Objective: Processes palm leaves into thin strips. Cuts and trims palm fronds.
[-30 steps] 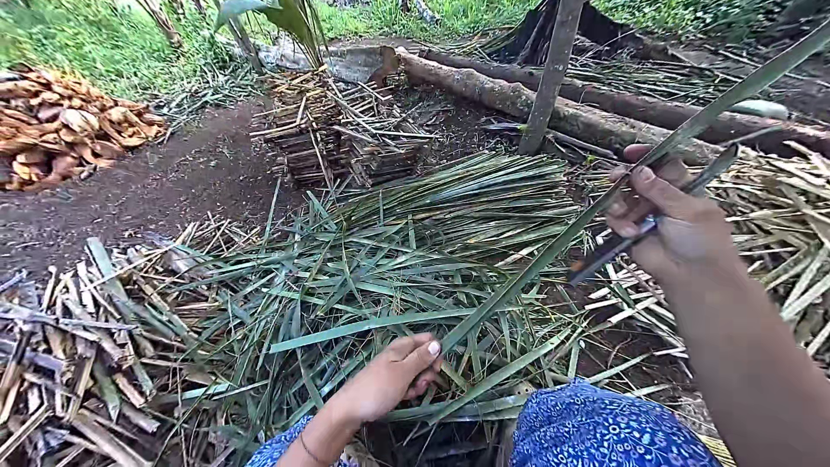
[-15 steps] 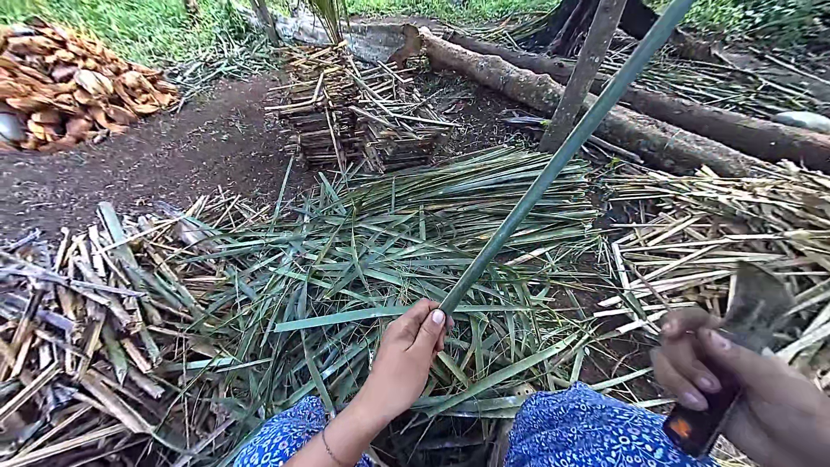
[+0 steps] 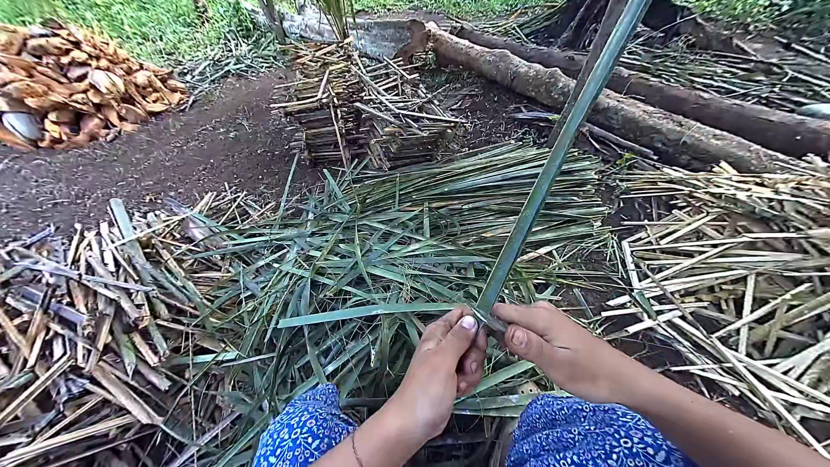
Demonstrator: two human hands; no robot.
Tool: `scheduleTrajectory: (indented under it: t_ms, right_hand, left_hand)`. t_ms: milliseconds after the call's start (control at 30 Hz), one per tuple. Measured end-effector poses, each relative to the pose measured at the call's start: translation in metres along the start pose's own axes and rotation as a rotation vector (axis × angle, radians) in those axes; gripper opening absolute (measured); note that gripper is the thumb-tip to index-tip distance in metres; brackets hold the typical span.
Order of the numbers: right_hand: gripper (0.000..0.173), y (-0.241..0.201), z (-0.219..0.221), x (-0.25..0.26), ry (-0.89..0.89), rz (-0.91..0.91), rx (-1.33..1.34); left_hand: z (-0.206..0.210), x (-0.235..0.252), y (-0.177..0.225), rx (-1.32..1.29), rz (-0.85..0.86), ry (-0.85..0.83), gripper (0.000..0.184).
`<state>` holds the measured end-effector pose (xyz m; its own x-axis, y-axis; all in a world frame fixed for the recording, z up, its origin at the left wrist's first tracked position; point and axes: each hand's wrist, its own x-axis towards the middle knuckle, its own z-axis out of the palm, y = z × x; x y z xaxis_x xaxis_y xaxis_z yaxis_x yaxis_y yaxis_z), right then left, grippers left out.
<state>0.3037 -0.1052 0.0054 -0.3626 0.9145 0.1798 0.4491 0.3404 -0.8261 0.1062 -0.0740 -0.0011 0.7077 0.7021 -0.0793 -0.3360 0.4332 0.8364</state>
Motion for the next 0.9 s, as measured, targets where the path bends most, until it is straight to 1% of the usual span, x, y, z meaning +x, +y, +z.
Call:
scheduleTrajectory:
  t_ms: [100,267,400,467,567,667,800,900]
  right_hand:
    - [0.062,0.009,0.001,-0.005,0.029,-0.024,-0.014]
    - [0.064,0.012,0.005,-0.006,0.062,-0.065,-0.035]
    - [0.064,0.020,0.004,-0.011,0.058,-0.104,-0.043]
    - [0.066,0.019,0.005,-0.010,0.061,-0.128,-0.032]
    - [0.066,0.017,0.007,-0.009,0.078,-0.151,-0.033]
    - [0.068,0.019,0.007,-0.012,0.090,-0.154,-0.040]
    - [0.065,0.014,0.010,-0.010,0.116,-0.198,-0.084]
    - [0.064,0.013,0.011,-0.011,0.141,-0.218,-0.094]
  left_hand:
    - [-0.002,0.001,0.001,-0.104,-0.054,-0.051,0.036]
    - [-0.003,0.002,-0.008,-0.072,-0.056,-0.094,0.032]
    - [-0.006,0.001,-0.003,-0.203,-0.124,-0.154,0.035]
    - [-0.005,0.001,-0.006,-0.189,-0.127,-0.194,0.034]
    - [-0.003,0.000,-0.009,-0.175,-0.134,-0.183,0.034]
    - [-0.005,-0.001,-0.004,-0.283,-0.160,-0.201,0.034]
    - [0.000,-0.004,-0.009,-0.173,-0.118,-0.200,0.034]
    - [-0.001,-0.006,-0.007,-0.220,-0.126,-0.230,0.032]
